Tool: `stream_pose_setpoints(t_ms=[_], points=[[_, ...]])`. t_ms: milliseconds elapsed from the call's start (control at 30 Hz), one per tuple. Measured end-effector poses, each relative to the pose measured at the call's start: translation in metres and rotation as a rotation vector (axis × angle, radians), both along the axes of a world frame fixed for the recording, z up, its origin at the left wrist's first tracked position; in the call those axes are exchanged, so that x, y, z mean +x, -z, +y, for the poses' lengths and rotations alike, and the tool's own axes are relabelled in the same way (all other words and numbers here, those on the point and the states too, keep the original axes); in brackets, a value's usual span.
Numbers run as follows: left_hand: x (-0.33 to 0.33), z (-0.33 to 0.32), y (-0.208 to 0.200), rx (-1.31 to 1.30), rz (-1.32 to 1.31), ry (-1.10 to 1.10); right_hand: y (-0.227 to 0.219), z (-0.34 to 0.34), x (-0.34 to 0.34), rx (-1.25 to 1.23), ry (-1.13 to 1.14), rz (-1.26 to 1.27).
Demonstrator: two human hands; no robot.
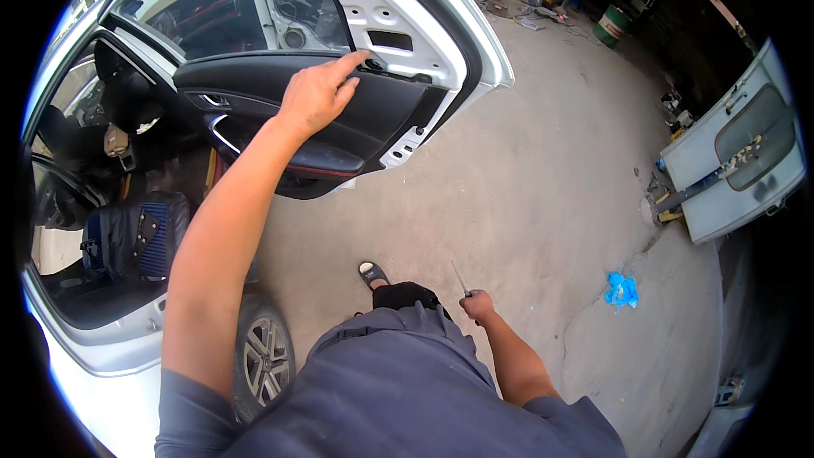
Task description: The person removes a car door panel, detaches the interior door handle trim, and reattaches it using a screwdriver. They then reposition the door panel and handle trim, working on the door's interior components.
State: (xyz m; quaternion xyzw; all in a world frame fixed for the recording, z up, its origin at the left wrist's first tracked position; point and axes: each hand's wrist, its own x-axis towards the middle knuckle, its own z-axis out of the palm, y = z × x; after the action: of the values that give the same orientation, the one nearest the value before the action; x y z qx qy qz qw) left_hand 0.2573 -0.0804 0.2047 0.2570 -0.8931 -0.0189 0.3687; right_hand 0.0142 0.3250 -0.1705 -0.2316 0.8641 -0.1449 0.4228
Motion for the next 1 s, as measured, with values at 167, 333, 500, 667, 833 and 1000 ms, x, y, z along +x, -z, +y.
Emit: stream_pose_setpoints(t_ms=[167,333,500,667,833,1000], points=[[-0.011,-0.001,-0.014,0.188,-0.225,-0.033,0.078,0.071,-0.010,0.274,-0.460,0.060],[-0.009,-0.002,-0.022,0.232,-0.368,-0.162,0.079,0.098,0.007,0.389,-0.341,-0.008],[-0.026,-0.001,-0.030,0.222,-0.497,-0.196,0.066,0.089,0.002,0.317,-0.226,0.025],[0.005,-0.028,-0.004,0.584,0.311,0.140,0.050,0.056,-0.012,0.222,-0.167,0.084],[0.088,0.022,0.088,1.038,0.885,-0.054,0.051,0.018,-0.012,0.205,-0.344,0.156],[0.181,0.190,0.354,1.611,0.320,-0.440,0.053,-0.021,0.000,0.295,-0.515,0.125]])
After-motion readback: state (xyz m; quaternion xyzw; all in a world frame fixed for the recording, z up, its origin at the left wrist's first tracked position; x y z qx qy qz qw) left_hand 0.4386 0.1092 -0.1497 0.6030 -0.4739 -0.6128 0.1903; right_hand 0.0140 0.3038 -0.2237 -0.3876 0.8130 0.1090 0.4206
